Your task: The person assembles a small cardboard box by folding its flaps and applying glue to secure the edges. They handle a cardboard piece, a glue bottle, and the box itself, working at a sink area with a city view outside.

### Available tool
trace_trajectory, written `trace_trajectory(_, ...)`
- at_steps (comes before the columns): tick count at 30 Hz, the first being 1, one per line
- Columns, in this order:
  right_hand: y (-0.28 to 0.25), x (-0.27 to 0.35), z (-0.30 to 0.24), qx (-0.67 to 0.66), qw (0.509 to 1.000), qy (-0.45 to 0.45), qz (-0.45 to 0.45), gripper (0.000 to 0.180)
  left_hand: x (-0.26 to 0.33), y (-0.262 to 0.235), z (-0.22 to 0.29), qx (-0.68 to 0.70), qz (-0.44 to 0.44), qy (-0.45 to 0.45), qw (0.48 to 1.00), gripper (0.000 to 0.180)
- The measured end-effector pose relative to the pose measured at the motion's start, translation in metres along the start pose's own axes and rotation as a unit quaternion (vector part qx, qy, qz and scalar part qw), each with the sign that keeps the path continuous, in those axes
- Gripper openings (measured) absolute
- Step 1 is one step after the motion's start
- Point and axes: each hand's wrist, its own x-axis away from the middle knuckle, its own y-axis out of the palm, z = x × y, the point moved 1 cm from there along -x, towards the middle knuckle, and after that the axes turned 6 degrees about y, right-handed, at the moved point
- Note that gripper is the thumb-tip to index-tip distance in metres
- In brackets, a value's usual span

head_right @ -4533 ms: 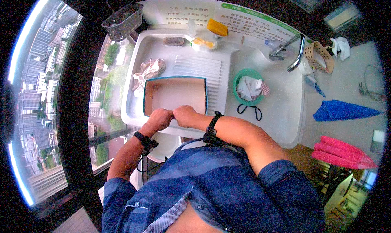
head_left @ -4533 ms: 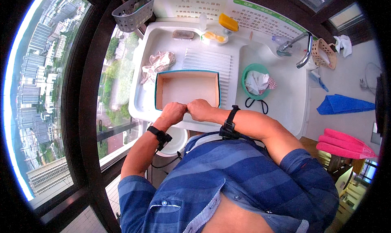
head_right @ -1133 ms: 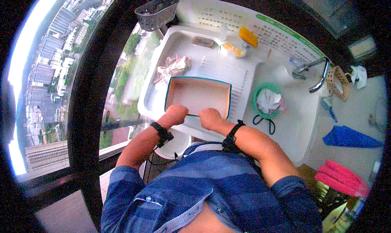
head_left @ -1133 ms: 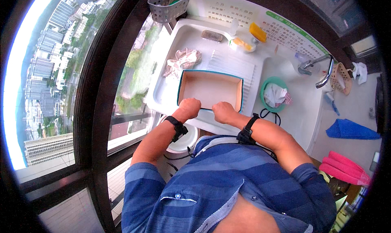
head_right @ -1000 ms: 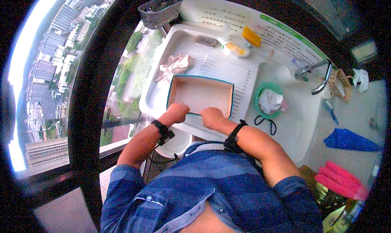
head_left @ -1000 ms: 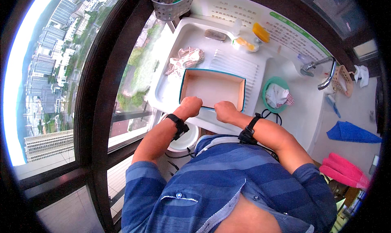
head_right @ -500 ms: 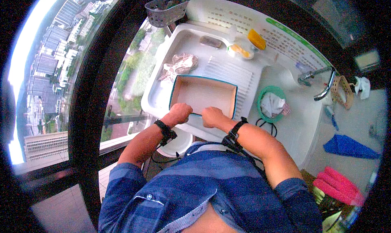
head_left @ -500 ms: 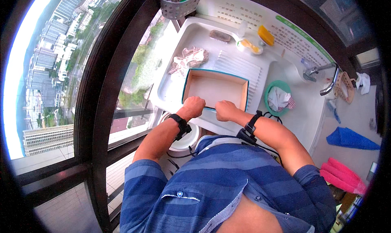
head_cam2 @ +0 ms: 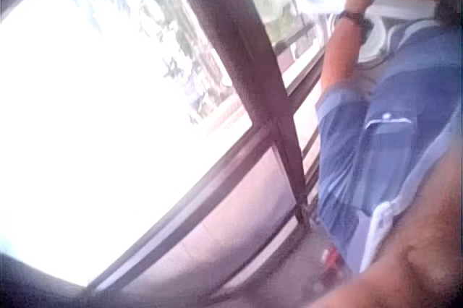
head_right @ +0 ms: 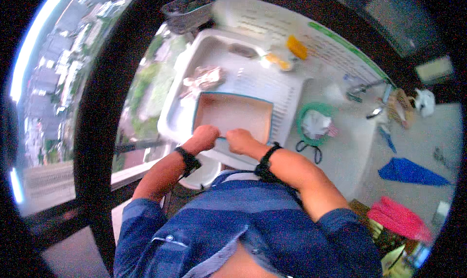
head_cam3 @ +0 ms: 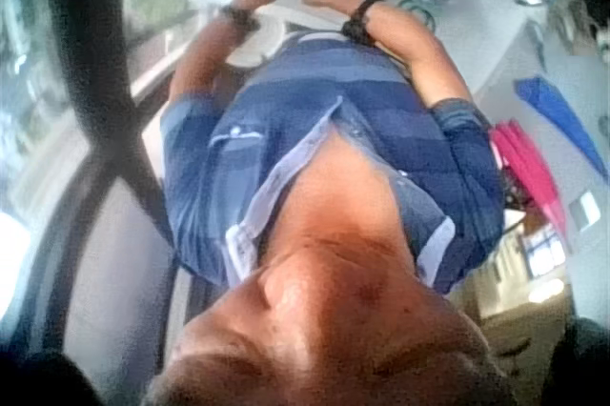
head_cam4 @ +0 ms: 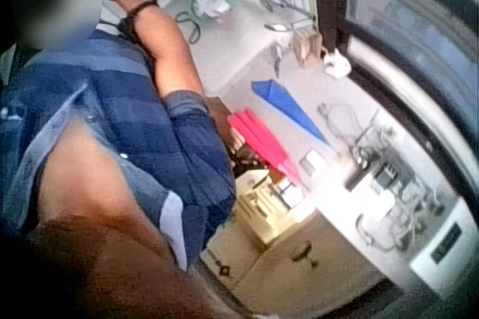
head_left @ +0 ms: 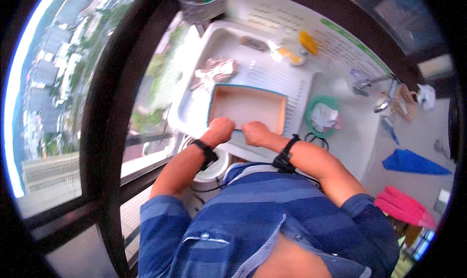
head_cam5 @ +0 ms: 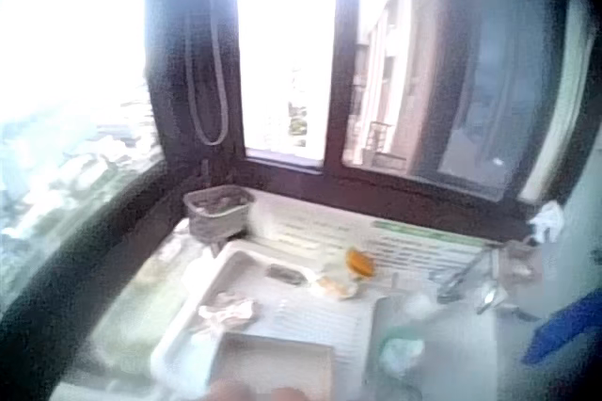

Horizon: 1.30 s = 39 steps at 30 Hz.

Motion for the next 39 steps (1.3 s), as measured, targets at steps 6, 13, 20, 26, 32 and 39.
trace_trajectory(6,-0.001,0.018,0.017,0.008,0.999,0.038,-0.034,0.015,0.005,-0.023,0.015,0.0,0.009,0.008,1.0,0.012)
trace_trajectory(13,0.001,0.038,0.034,0.01,1.0,0.022,-0.005,0.011,0.007,-0.027,0.019,-0.001,-0.007,0.007,1.0,0.013)
trace_trajectory(20,0.003,0.051,0.044,0.0,0.998,0.01,0.069,0.012,0.003,-0.016,0.013,0.003,-0.01,0.007,1.0,0.016)
trace_trajectory(26,-0.008,0.058,0.04,0.031,0.999,0.007,0.037,0.013,0.002,-0.019,0.017,0.0,-0.022,-0.003,1.0,0.019)
trace_trajectory(32,-0.005,0.059,0.039,0.034,0.998,-0.004,0.052,0.012,0.004,-0.027,0.021,-0.009,-0.043,-0.004,0.999,0.021)
trace_trajectory(39,-0.005,0.063,0.039,-0.005,0.997,0.006,0.075,0.022,0.015,-0.035,0.026,0.054,-0.027,-0.031,0.998,0.034)
